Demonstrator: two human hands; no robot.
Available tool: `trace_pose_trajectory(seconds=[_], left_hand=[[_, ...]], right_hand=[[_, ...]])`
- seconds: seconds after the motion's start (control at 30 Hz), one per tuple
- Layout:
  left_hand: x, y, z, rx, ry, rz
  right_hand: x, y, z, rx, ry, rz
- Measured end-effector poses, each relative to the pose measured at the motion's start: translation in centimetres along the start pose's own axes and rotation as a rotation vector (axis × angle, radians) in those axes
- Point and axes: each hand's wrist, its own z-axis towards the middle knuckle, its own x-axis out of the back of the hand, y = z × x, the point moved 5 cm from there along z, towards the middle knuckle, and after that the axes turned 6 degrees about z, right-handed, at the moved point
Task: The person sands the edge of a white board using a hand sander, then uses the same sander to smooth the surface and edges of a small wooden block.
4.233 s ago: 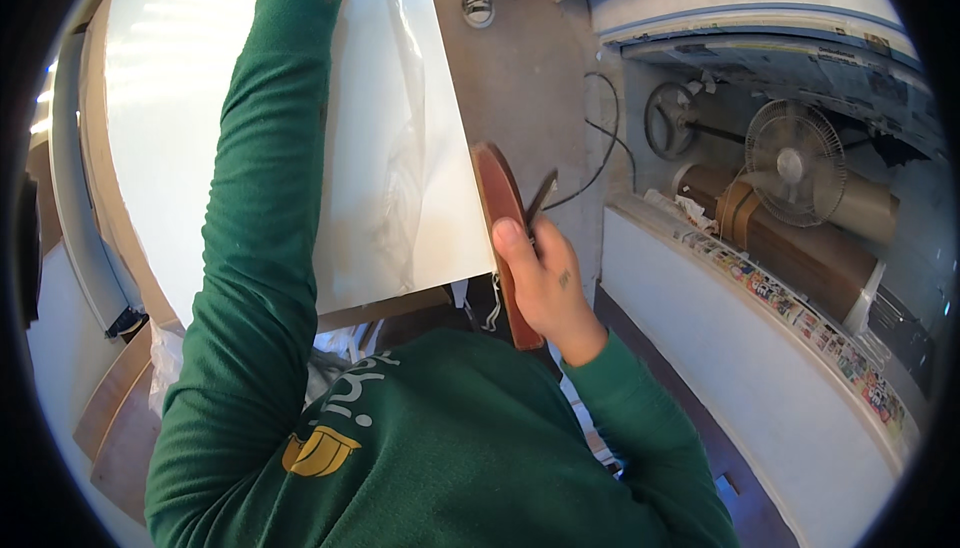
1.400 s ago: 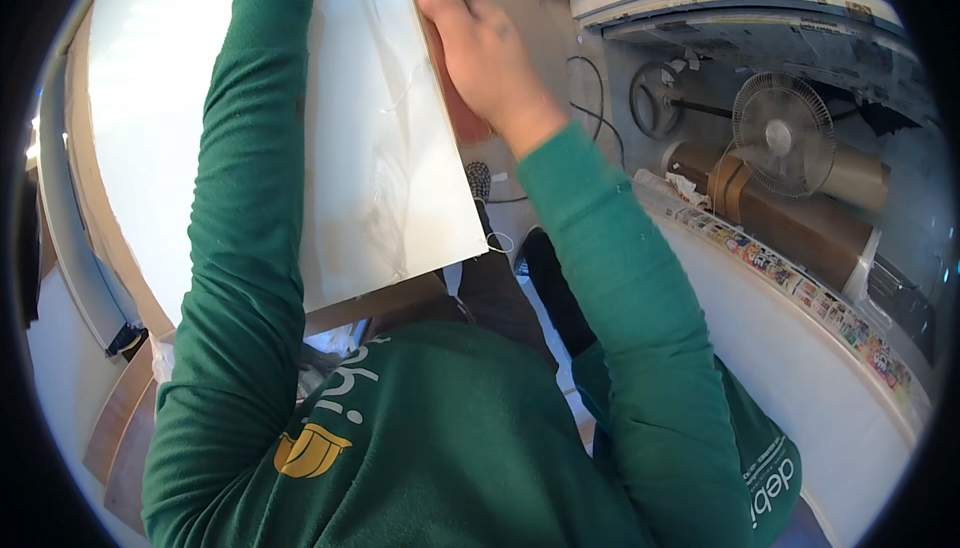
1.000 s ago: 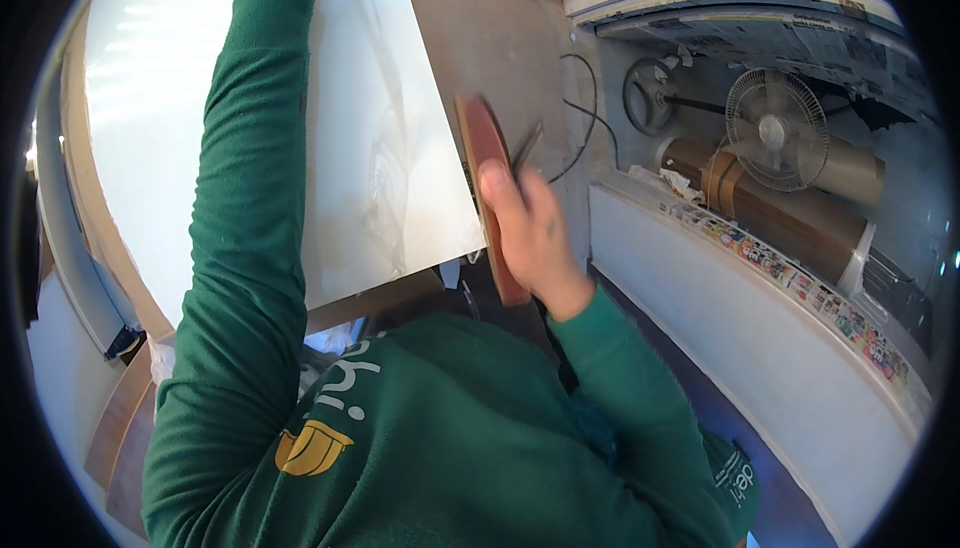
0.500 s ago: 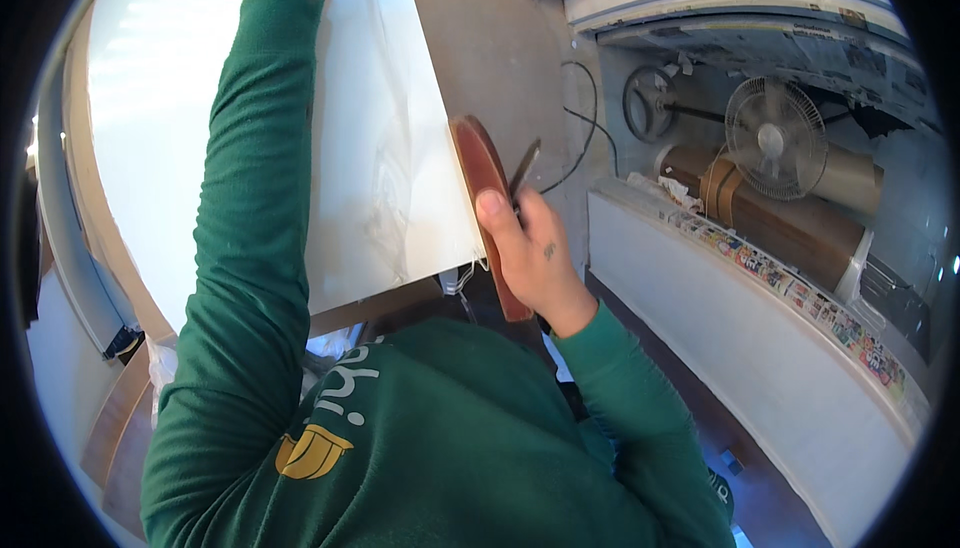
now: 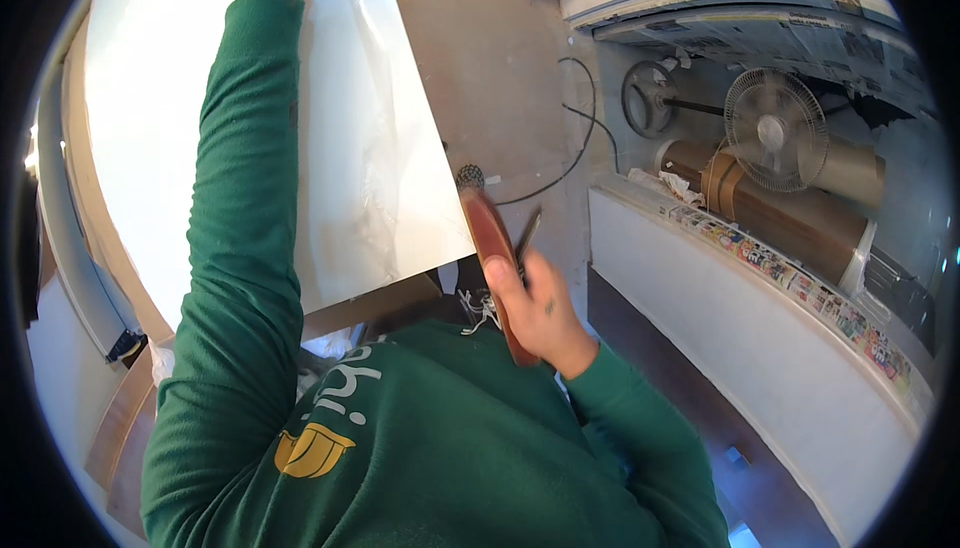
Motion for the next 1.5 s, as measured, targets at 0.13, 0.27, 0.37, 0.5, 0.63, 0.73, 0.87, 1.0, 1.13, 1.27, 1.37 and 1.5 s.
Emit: trace_pose_trajectory(seconds=[0.13,0.27,0.37,0.5,0.63,0.73,0.87,1.0,1.13,1.27,1.37,1.5], left_hand=[[0.3,0.5,0.0,0.098,-0.046,-0.247],[0.6,-3.6,-0.4,-0.315,0.211,0.064],[1.6,3.0,-1.7,-0.162,-0.03,-0.341],[5.9,11.8,-7.2,-0.782,-0.58,-0.481],[10.9,15.9,-11.5,-0.976,-0.975,-0.354],[12.4,17.5,-11.6,-1.013,-1.012,-0.266],[13.8,18.3,-12.6,-0.995,-1.017,-0.118],[16.7,23.9,-16.2,-0.723,-1.011,-0.306],[20.7,31.9,-21.1,-0.413,-1.011,-0.557],[22.9,38.2,-22.9,-0.264,-0.702,-0.663],[23.5,40.7,-23.3,-0.239,-0.56,-0.706],[23.6,41.2,-23.9,-0.384,-0.32,-0.613]], right_hand=[[3.7,6.7,-2.1,-0.161,0.159,0.088],[8.1,7.5,-0.6,-0.1,0.294,0.393],[10.5,10.5,-2.0,-0.141,0.396,0.463],[11.3,13.3,-3.9,-0.129,0.384,0.521],[10.9,15.6,-4.1,-0.179,0.349,0.621],[11.3,16.7,-3.2,-0.141,0.256,0.624],[12.9,14.4,-2.8,-0.121,0.192,0.89],[14.8,11.0,-1.7,-0.056,0.078,1.19],[16.9,7.8,-1.5,0.035,-0.148,1.302],[19.1,4.8,-2.3,0.17,-0.236,1.347],[20.2,2.5,-3.8,0.301,-0.345,1.279],[20.7,2.4,-4.2,0.314,-0.381,1.297]])
